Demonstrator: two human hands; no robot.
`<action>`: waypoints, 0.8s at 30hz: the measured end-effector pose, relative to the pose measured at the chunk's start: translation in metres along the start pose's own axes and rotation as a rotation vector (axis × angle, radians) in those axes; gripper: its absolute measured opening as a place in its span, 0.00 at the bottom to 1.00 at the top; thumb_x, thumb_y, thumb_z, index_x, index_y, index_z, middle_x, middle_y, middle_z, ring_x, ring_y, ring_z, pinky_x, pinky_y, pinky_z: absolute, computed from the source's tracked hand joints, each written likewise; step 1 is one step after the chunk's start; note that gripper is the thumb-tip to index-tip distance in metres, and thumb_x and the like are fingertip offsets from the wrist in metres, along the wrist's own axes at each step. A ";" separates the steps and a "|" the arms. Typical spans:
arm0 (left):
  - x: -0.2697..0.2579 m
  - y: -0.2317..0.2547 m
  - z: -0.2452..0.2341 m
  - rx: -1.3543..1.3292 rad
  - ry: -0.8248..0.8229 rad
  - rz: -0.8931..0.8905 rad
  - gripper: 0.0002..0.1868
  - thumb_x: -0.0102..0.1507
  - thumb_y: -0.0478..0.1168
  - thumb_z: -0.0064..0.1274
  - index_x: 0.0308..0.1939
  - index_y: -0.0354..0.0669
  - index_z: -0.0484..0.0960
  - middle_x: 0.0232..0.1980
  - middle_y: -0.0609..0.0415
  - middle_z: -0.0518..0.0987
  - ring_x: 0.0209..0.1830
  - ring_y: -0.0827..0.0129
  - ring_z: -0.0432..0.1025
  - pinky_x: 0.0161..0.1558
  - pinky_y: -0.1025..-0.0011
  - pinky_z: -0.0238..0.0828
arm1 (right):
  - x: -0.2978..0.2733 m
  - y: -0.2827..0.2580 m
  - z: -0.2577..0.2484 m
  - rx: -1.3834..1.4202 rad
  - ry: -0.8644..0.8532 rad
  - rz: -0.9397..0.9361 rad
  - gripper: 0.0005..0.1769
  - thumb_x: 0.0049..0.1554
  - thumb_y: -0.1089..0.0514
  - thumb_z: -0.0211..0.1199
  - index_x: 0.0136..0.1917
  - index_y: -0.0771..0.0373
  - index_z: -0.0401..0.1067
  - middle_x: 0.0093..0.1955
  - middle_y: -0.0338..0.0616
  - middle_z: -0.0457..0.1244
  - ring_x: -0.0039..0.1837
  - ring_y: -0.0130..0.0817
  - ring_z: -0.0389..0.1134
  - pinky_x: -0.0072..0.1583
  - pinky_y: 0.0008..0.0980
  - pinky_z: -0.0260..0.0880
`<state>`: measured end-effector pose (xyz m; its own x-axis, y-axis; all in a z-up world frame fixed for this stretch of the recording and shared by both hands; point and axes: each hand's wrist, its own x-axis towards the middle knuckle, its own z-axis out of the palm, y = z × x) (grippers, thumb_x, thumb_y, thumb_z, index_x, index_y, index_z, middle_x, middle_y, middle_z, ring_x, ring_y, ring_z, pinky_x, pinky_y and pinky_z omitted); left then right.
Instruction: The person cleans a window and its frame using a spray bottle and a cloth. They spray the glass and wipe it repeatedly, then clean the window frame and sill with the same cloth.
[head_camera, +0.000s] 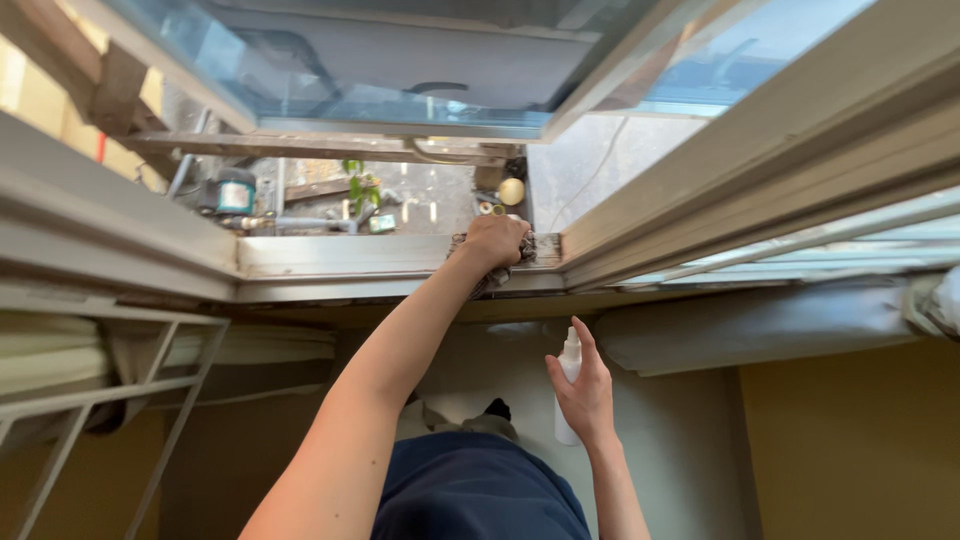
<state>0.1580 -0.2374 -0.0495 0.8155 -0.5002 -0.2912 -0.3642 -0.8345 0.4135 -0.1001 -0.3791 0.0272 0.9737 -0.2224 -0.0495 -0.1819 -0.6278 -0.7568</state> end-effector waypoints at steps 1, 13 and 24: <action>-0.011 -0.015 -0.002 -0.005 0.010 -0.019 0.18 0.58 0.38 0.54 0.52 0.50 0.80 0.51 0.50 0.83 0.54 0.55 0.77 0.50 0.54 0.75 | 0.004 -0.003 0.004 -0.011 -0.017 -0.043 0.38 0.56 0.57 0.67 0.77 0.52 0.58 0.49 0.49 0.68 0.46 0.39 0.71 0.50 0.39 0.72; -0.172 -0.246 -0.044 0.105 -0.023 -0.557 0.20 0.55 0.41 0.55 0.52 0.58 0.86 0.53 0.51 0.85 0.55 0.54 0.79 0.52 0.54 0.77 | 0.022 -0.033 0.047 -0.016 -0.224 -0.179 0.39 0.56 0.54 0.67 0.77 0.48 0.57 0.50 0.49 0.69 0.50 0.42 0.72 0.54 0.40 0.72; -0.034 -0.100 -0.009 0.004 -0.094 -0.062 0.21 0.53 0.39 0.59 0.51 0.55 0.84 0.48 0.50 0.85 0.52 0.55 0.79 0.54 0.56 0.74 | 0.003 -0.003 0.007 0.041 -0.067 0.059 0.38 0.56 0.57 0.66 0.77 0.49 0.58 0.47 0.46 0.68 0.45 0.36 0.69 0.50 0.38 0.73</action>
<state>0.1709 -0.1352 -0.0731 0.7908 -0.4670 -0.3957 -0.3164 -0.8652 0.3889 -0.0958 -0.3726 0.0246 0.9686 -0.2074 -0.1371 -0.2350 -0.5833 -0.7775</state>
